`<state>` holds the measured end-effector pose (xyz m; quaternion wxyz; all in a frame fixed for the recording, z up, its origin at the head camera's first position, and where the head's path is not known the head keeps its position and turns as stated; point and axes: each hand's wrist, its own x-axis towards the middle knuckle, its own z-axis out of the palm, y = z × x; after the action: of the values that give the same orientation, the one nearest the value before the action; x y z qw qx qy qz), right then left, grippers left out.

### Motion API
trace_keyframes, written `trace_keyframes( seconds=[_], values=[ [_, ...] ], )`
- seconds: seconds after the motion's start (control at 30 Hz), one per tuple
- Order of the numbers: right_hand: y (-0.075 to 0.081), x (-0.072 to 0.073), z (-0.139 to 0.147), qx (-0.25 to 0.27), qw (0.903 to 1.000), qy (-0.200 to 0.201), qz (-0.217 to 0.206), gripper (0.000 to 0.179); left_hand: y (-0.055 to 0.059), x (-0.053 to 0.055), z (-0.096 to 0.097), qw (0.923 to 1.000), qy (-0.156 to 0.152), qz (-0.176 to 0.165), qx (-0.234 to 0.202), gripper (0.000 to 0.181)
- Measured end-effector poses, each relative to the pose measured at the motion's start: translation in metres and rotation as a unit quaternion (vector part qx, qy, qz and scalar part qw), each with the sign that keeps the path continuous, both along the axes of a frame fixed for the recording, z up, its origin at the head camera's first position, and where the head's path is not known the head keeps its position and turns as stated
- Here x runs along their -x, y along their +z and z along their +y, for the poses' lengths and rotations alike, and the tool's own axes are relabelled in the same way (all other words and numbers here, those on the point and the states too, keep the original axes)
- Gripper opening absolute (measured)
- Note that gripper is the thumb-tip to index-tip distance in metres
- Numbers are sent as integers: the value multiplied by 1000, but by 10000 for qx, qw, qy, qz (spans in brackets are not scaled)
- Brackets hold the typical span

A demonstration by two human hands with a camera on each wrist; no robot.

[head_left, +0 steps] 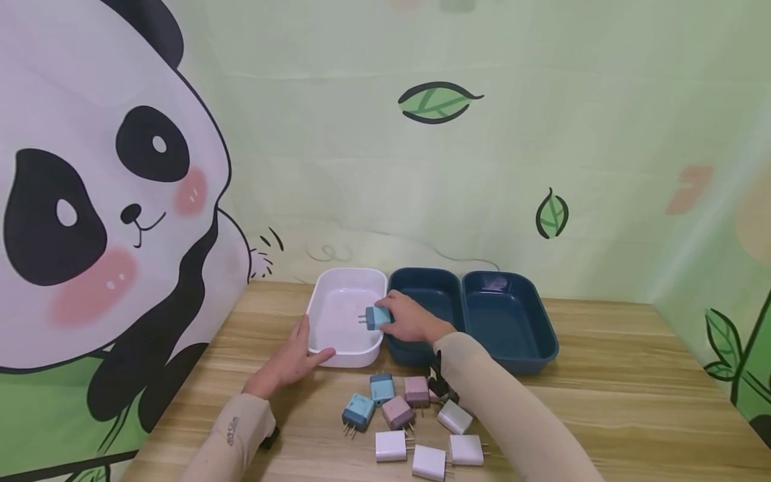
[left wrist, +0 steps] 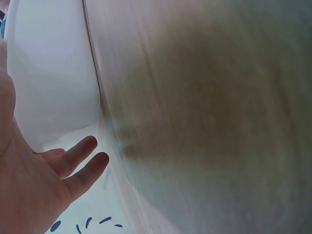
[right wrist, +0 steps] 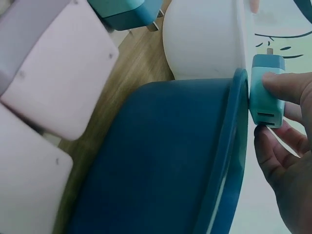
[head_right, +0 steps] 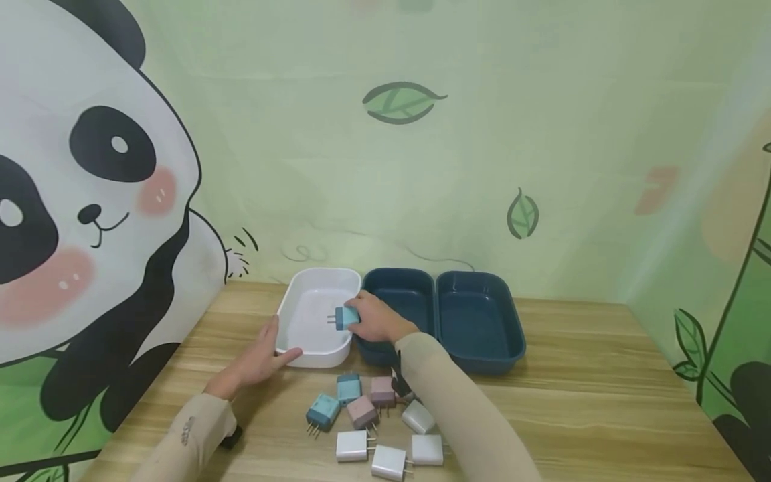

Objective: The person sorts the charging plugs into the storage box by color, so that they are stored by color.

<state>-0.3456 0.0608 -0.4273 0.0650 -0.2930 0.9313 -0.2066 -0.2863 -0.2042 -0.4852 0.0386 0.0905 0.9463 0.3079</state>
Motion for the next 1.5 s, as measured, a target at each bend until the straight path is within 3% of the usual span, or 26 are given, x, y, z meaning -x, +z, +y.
trace_keyframes(
  seconds=[0.83,1.07,1.3,1.5],
  values=[
    [-8,10,-10,268,9985,-472,43,52,-2,1,1,10000,0,-22,-36,105],
    [-5,12,-10,489,9968,-585,226,43,-1,2,1,10000,22,-55,-4,106],
    [-8,13,-2,610,9963,-446,411,40,-2,2,1,10000,17,-49,-64,106],
    [0,3,9,527,9973,-249,444,40,-2,2,0,10000,46,-27,-37,106]
  ],
)
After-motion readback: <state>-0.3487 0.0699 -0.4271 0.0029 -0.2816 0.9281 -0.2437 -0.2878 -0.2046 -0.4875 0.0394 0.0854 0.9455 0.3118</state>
